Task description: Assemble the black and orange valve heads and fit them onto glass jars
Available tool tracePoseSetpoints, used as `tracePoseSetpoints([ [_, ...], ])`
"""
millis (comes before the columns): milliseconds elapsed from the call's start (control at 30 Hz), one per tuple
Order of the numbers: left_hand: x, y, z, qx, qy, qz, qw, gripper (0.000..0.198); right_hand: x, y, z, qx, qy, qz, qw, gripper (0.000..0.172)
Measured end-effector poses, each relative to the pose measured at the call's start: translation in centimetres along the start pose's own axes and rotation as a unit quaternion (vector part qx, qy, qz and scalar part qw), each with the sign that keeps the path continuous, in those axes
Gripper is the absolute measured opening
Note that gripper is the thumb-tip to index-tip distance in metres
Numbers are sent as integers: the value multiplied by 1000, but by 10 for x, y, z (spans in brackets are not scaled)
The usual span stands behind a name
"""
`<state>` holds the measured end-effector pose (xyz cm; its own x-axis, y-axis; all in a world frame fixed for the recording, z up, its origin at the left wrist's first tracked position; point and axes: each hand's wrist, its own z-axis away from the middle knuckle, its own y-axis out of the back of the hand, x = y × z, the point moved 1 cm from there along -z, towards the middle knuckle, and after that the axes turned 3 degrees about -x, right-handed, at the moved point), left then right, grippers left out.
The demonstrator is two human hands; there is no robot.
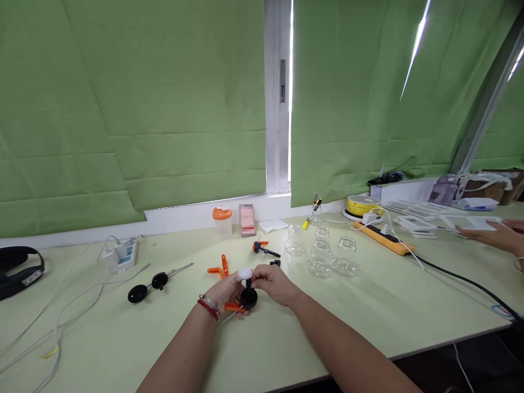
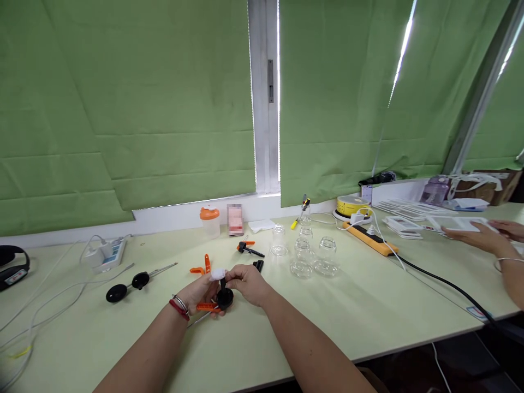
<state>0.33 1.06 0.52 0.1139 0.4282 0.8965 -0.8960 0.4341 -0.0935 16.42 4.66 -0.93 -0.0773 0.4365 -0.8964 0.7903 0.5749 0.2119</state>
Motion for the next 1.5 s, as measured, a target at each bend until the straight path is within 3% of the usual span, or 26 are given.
tracePoseSetpoints([
  [300,0,0,1,-5,-3,-7,1000,57,-2,-2,0,14,-22,-11,1000,6],
  [567,3,-3,3,0,3,-15,1000,64,2,-3,1,6,-36,-67,997,15],
  [933,3,-4,5,-2,-7,-4,1000,52,0,-6,1,29,-29,-61,997,20],
  [1167,3,-1,5,-19,-16,18,1000,59,3,-7,1,33,-44,-51,997,29],
  [1500,3,0,6,-26,-11,30,999,58,6,-8,2,23,-45,-50,997,29],
])
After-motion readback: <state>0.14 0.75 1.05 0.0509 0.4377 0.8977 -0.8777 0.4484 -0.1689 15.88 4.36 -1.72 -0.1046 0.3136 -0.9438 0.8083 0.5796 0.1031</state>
